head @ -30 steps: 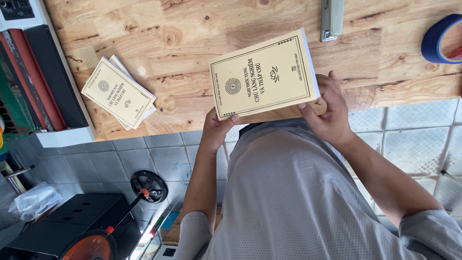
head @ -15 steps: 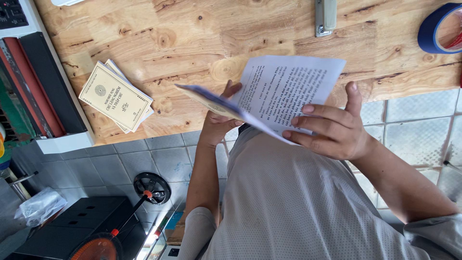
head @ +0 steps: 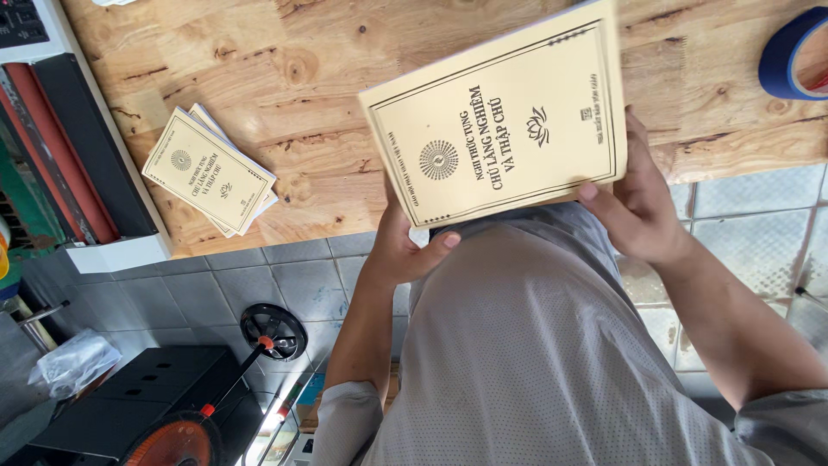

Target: The person repeatedly picks up small booklets from a stack, aligns them on a wooden table, and uses a handheld stapler to fasten the spine. Stapled booklets are placed into a separate pile. The process is repeated for multiple booklets.

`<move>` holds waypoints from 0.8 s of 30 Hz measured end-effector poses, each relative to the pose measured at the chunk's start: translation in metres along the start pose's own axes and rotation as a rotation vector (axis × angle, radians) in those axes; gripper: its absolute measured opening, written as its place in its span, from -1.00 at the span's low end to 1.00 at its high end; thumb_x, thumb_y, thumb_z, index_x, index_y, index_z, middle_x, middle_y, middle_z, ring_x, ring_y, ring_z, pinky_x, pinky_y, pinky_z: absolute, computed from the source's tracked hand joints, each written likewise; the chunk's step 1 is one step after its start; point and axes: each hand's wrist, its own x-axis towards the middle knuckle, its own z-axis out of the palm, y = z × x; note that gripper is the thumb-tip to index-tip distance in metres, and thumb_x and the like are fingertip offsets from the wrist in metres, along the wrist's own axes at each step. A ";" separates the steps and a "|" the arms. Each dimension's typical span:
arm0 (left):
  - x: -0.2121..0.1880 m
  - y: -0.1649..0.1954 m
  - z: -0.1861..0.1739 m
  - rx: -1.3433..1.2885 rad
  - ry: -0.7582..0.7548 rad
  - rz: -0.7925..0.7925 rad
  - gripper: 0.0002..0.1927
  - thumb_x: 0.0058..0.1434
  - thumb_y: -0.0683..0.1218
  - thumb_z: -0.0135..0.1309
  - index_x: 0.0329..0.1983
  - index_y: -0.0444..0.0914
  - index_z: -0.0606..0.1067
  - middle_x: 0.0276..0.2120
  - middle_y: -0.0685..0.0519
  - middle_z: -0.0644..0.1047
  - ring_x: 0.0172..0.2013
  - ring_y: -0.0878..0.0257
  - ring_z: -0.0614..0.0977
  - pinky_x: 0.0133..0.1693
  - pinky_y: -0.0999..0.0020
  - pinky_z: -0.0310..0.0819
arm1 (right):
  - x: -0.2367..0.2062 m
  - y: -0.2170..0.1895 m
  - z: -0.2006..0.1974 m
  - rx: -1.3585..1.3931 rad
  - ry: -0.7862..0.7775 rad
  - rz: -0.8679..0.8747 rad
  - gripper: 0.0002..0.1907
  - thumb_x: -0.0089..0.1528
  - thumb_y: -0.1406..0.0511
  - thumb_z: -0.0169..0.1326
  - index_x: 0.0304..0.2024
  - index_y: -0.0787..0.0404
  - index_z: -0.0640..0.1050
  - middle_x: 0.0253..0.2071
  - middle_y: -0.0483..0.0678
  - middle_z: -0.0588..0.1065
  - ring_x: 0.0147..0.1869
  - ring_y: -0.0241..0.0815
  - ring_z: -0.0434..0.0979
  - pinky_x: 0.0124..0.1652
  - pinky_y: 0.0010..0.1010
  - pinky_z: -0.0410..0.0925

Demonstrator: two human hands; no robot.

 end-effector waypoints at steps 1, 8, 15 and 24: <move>-0.002 -0.003 0.000 -0.077 -0.009 -0.037 -0.51 0.26 0.02 0.32 0.14 -0.32 0.48 0.21 -0.08 0.45 0.29 0.17 0.46 0.34 0.23 0.30 | -0.002 0.004 0.000 0.090 -0.003 0.073 -0.69 0.38 0.28 0.08 0.12 0.30 0.44 0.19 0.06 0.40 0.42 -0.03 0.30 0.47 -0.15 -0.02; 0.017 -0.046 0.025 -0.150 0.075 -0.482 -0.67 0.29 -0.07 0.22 -0.01 -0.41 0.62 -0.23 -0.09 0.66 -0.22 0.21 0.63 -0.13 0.30 0.48 | -0.023 0.028 0.011 0.398 0.215 0.577 -0.71 0.45 0.32 0.13 0.15 0.38 0.54 0.06 -0.05 0.57 0.14 -0.36 0.50 0.16 -0.48 0.36; 0.037 -0.045 0.063 -0.171 0.221 -0.541 -0.59 0.35 0.08 0.12 0.03 -0.34 0.55 -0.13 -0.02 0.66 -0.08 0.29 0.66 0.01 0.42 0.51 | -0.041 0.026 0.026 0.033 0.305 0.655 -0.71 0.54 0.24 -0.06 0.05 0.38 0.51 -0.09 -0.08 0.58 0.02 -0.41 0.47 0.05 -0.55 0.34; 0.064 -0.037 0.076 -0.277 0.083 -0.628 -0.63 0.29 0.06 0.21 -0.01 -0.31 0.60 -0.20 0.00 0.70 -0.13 0.28 0.71 -0.02 0.36 0.60 | -0.047 0.041 0.006 0.289 0.434 0.768 -0.78 0.52 0.27 0.00 -0.02 0.33 0.54 -0.12 -0.12 0.57 -0.06 -0.45 0.47 0.01 -0.58 0.34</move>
